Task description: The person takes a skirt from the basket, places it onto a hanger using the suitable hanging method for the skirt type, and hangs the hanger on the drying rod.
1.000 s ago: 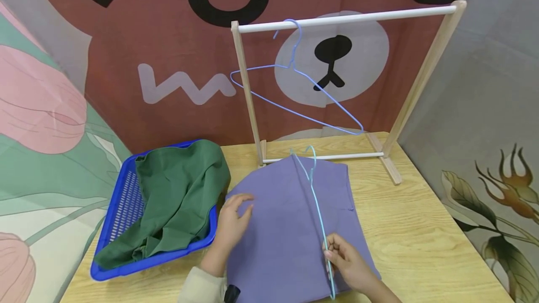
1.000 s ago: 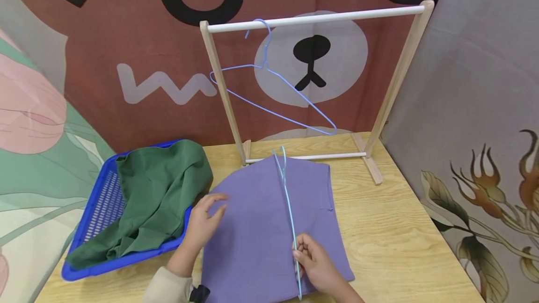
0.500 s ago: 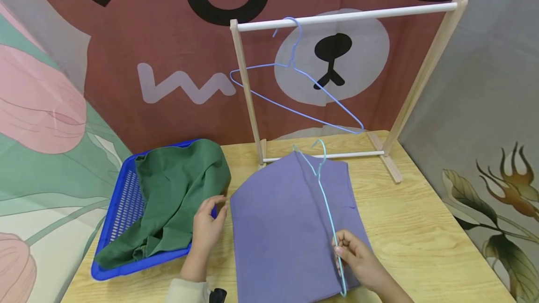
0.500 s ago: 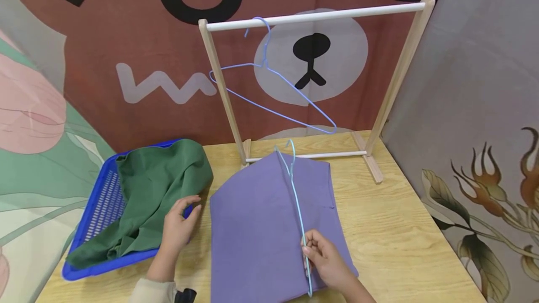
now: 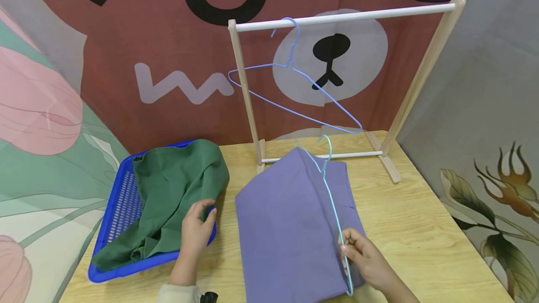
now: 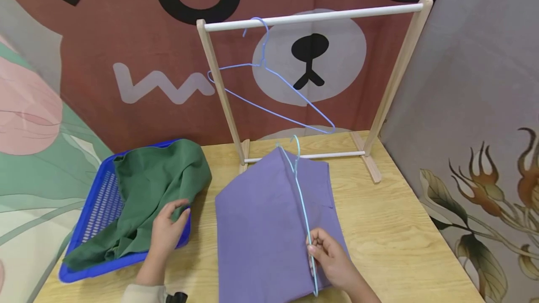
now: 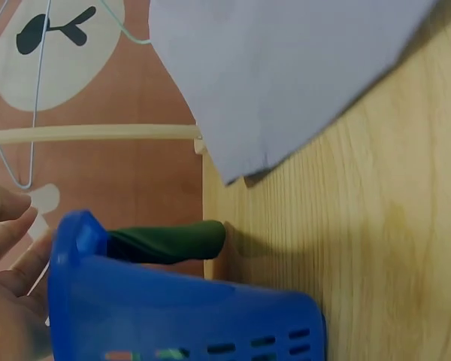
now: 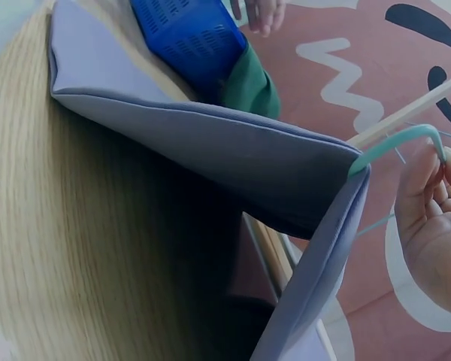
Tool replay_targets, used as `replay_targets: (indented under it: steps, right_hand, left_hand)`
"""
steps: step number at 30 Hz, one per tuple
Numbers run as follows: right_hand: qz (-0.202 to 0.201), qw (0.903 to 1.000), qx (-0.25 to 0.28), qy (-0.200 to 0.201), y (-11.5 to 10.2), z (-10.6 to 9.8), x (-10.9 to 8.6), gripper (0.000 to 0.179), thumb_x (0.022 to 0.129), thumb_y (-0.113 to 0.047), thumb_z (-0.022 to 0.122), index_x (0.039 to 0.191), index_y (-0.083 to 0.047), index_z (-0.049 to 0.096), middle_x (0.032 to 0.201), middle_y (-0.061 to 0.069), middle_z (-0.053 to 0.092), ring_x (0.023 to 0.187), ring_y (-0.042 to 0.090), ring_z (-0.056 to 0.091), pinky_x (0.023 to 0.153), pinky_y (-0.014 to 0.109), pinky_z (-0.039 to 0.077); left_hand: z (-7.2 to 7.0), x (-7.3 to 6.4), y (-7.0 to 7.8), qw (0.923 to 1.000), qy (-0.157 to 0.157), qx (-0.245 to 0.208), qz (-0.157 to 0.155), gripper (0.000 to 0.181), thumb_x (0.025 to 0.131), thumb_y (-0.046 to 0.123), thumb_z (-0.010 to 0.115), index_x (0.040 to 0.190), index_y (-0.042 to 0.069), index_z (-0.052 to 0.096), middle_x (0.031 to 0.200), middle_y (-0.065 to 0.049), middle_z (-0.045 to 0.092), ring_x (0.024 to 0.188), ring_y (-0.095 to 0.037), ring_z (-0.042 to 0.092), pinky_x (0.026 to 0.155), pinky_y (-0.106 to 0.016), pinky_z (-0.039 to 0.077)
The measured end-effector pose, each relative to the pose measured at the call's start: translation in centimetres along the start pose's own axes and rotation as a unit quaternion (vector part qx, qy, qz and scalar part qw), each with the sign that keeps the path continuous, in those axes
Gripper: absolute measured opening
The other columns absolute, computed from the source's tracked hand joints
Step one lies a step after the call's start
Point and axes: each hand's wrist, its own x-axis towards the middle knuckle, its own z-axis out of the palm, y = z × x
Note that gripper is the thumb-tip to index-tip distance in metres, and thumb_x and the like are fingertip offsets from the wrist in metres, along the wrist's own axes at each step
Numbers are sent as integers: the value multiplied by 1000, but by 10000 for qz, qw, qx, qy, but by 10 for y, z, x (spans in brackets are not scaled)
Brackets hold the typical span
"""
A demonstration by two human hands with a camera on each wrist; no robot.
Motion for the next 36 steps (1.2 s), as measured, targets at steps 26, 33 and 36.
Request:
replay_targets:
  steps: [26, 33, 36]
  right_hand:
    - [-649, 9973, 288, -167, -10, -18, -6, 26, 80, 26, 20, 87, 9, 37, 65, 14, 37, 52, 22, 40, 37, 33, 33]
    - [-721, 9962, 444, -223, -13, -22, -6, 26, 81, 25, 19, 89, 9, 37, 66, 14, 36, 52, 23, 38, 36, 34, 32]
    - [-694, 9965, 438, -186, -16, -22, -6, 23, 82, 24, 20, 88, 9, 36, 65, 14, 36, 52, 24, 37, 37, 35, 32]
  left_hand:
    - [-34, 6, -13, 9879, -879, 1203, -423, 43, 79, 13, 60, 118, 0, 46, 120, -23, 38, 110, -39, 31, 85, -56, 19]
    - [-43, 7, -14, 9792, -961, 1637, -720, 50, 78, 19, 61, 121, -1, 42, 123, -26, 35, 109, -44, 29, 82, -59, 19]
    - [-45, 8, -17, 9719, -1112, 1917, -797, 55, 76, 21, 63, 122, -1, 41, 123, -27, 35, 109, -46, 29, 80, -61, 20]
